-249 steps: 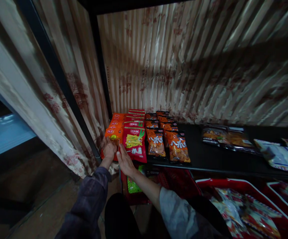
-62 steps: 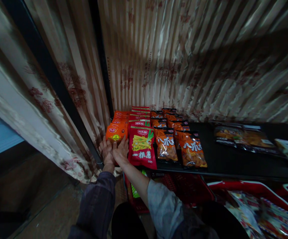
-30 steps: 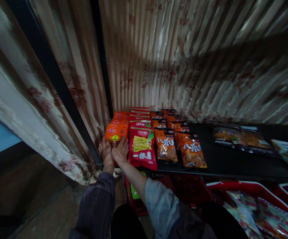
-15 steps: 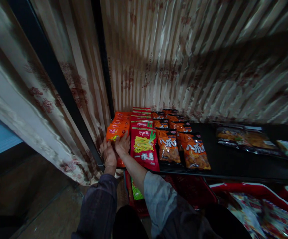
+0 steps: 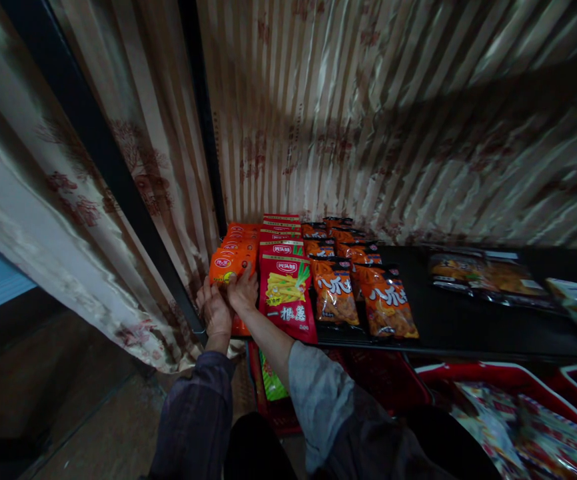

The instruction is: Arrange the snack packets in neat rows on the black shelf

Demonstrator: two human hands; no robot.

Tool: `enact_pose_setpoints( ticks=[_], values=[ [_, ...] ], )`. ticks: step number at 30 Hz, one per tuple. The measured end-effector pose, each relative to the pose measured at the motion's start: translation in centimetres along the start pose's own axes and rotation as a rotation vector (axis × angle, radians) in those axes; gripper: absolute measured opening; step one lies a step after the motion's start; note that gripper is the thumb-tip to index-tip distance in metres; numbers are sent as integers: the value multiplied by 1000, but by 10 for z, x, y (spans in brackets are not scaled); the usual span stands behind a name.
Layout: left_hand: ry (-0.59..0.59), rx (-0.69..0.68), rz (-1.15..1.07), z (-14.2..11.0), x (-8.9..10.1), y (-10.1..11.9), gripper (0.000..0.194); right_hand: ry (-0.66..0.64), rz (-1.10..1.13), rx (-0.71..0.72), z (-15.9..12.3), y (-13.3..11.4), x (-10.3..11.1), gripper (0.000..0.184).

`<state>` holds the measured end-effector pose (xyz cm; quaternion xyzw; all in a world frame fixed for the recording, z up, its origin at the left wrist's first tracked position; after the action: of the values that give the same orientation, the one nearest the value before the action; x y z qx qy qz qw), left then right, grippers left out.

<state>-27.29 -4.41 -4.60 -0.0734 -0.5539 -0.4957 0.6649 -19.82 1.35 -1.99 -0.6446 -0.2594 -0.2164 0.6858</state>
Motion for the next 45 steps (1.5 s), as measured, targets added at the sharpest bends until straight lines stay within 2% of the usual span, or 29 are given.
enact_pose_setpoints(
  ticks=[12, 22, 30, 37, 45],
  values=[
    [46, 2, -48, 1, -3, -1, 38, 70, -52, 83, 3, 5, -9, 59],
    [77, -25, -56, 1, -2, 0, 35, 110, -41, 122, 23, 3, -13, 64],
    [109, -26, -93, 1, -8, -5, 36, 100, -85, 37, 30, -2, -8, 64],
    [143, -34, -98, 2, -5, -1, 35, 72, -76, -29, 45, -3, -7, 63],
    [141, -25, -114, 2, -2, 0, 35, 68, -97, 20, 45, -3, -7, 64]
  ],
)
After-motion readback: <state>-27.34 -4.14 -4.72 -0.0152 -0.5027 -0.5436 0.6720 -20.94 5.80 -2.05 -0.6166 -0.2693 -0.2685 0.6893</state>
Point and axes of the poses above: each hand's wrist, its own z-axis towards the middle knuckle, its own x-axis out of the back of the hand, y = z × x, the point moved 4 cm from there along z, towards the middle knuckle, and after that the axes turned 4 degrees about x, right-handed, at the moved point
